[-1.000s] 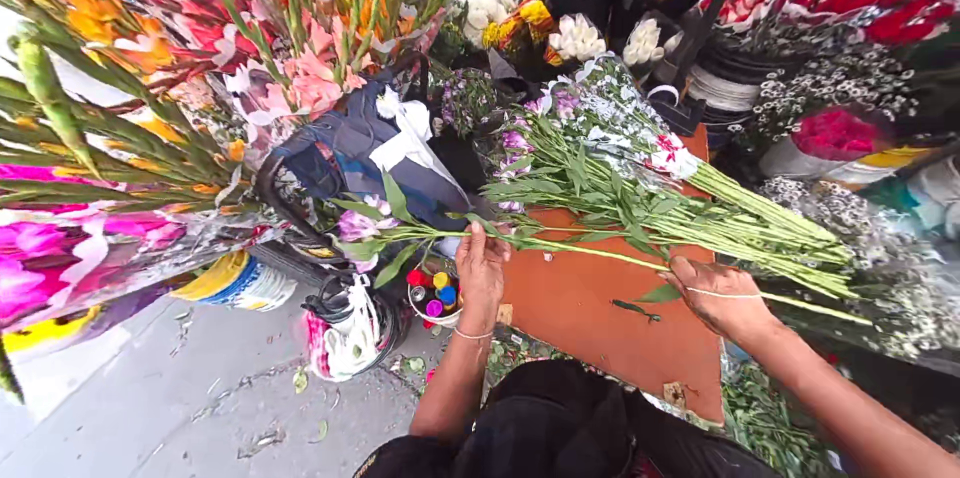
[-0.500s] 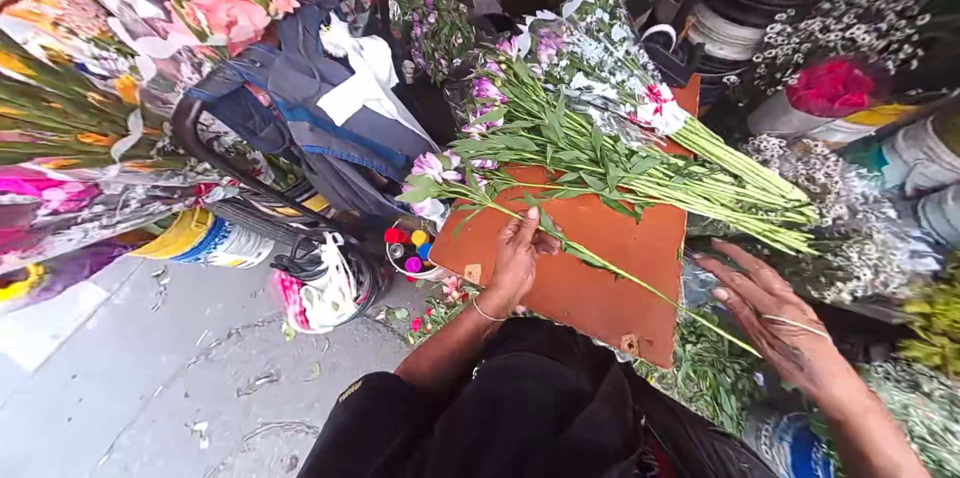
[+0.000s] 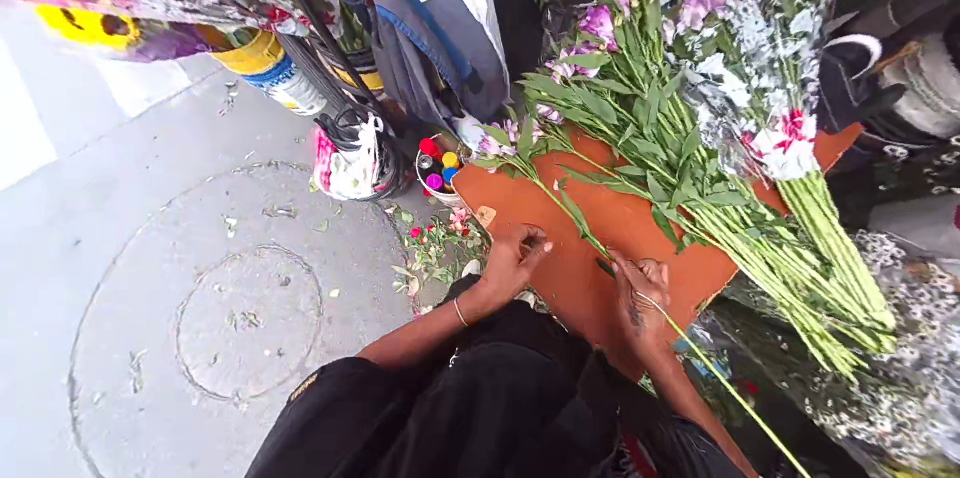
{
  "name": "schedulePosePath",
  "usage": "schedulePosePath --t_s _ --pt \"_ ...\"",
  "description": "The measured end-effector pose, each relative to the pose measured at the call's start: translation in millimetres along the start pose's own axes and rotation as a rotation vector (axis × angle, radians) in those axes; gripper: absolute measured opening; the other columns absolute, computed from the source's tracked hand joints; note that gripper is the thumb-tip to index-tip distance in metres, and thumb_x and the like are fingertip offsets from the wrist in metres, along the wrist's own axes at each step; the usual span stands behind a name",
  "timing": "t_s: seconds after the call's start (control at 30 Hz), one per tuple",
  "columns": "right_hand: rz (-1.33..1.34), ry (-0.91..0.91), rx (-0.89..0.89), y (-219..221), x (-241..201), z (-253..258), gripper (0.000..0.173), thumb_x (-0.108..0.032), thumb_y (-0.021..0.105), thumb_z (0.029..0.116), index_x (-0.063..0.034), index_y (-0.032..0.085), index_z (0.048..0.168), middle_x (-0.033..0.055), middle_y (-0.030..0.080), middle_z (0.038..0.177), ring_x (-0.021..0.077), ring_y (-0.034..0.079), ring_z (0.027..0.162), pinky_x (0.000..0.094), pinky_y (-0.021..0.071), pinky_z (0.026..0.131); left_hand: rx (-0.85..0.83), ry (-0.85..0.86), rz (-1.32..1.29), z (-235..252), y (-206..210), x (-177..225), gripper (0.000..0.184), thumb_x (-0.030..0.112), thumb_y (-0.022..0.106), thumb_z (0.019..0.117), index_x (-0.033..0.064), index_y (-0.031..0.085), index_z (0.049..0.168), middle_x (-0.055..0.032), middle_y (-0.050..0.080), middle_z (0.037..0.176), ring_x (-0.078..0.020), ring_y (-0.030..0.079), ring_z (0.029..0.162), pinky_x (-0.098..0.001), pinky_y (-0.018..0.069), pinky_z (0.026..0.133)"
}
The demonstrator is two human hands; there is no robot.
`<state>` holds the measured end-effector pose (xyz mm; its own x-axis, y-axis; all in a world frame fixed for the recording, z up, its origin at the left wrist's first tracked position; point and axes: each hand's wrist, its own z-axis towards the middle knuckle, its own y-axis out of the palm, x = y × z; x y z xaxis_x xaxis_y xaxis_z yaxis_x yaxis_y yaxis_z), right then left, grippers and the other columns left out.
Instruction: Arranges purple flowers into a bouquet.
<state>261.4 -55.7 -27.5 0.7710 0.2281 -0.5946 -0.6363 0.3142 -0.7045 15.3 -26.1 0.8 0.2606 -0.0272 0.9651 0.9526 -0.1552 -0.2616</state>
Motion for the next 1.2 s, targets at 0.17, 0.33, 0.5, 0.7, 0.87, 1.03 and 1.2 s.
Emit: schedulePosePath --t_s 0.17,0.33,0.5,0.7,0.87,1.03,1.2 --pt "-0.189 0.012 -0.052 7 16 -29 0.021 -0.012 0.063 0.0986 -0.0127 0.081 0.110 0.0215 0.065 0.085 0.0385 0.062 0.083 0.0528 0.0458 0.078 -0.104 0.593 0.588 4 12 -30 0.034 0.027 0.063 0.0998 0.0028 0.069 0.123 -0.0180 0.064 0.137 -0.0384 0.052 0.138 -0.0548 0.0394 0.116" --pt "-0.282 -0.040 -0.025 18 12 -29 0.024 -0.009 0.062 0.0980 -0.0171 0.082 0.109 0.0202 0.066 0.083 0.0366 0.061 0.080 0.0505 0.0436 0.079 -0.341 0.557 0.717 43 23 -42 0.066 0.047 0.062 0.0974 0.0041 0.054 0.146 -0.0148 0.045 0.159 -0.0357 0.033 0.152 -0.0643 0.0180 0.122" --pt "-0.231 -0.003 -0.084 22 0 -25 0.023 -0.016 0.061 0.0985 -0.0159 0.082 0.106 0.0165 0.065 0.080 0.0326 0.062 0.079 0.0500 0.0451 0.082 -0.409 0.514 0.749 48 8 -63 0.072 0.057 0.055 0.0974 0.0061 0.053 0.148 -0.0155 0.044 0.159 -0.0395 0.033 0.151 -0.0672 0.0204 0.120" --pt "-0.452 0.010 -0.068 -13 37 73 0.036 -0.031 0.059 0.1008 -0.0052 0.073 0.121 0.0250 0.070 0.110 0.0481 0.065 0.103 0.0653 0.0480 0.086 -0.390 0.581 0.808 51 7 -77 0.073 0.062 0.051 0.0982 0.0108 0.051 0.150 -0.0113 0.042 0.161 -0.0342 0.033 0.152 -0.0647 0.0227 0.120" --pt "-0.629 -0.002 -0.132 2 82 115 0.025 -0.023 0.062 0.0991 -0.0032 0.075 0.107 0.0278 0.069 0.109 0.0564 0.059 0.108 0.0747 0.0401 0.086 -0.427 0.571 0.811 51 6 -75 0.073 0.059 0.054 0.0978 0.0099 0.050 0.151 -0.0113 0.041 0.162 -0.0352 0.031 0.153 -0.0656 0.0221 0.120" --pt "-0.568 -0.016 0.127 -44 32 152 0.036 -0.020 0.049 0.1063 -0.0102 0.064 0.138 0.0300 0.063 0.127 0.0527 0.060 0.116 0.0702 0.0415 0.092 -0.318 0.649 0.739 50 1 -79 0.078 0.065 0.053 0.0953 0.0100 0.050 0.151 -0.0126 0.044 0.160 -0.0344 0.036 0.151 -0.0703 0.0238 0.117" --pt "-0.648 -0.230 0.098 -83 -66 173 0.036 -0.029 0.051 0.1074 -0.0030 0.069 0.124 0.0298 0.067 0.088 0.0482 0.067 0.072 0.0575 0.0500 0.056 -0.139 0.594 0.041 77 -19 -18 0.069 0.046 0.059 0.1004 -0.0090 0.052 0.143 -0.0222 0.057 0.145 -0.0175 0.066 0.115 -0.0373 0.0524 0.097"
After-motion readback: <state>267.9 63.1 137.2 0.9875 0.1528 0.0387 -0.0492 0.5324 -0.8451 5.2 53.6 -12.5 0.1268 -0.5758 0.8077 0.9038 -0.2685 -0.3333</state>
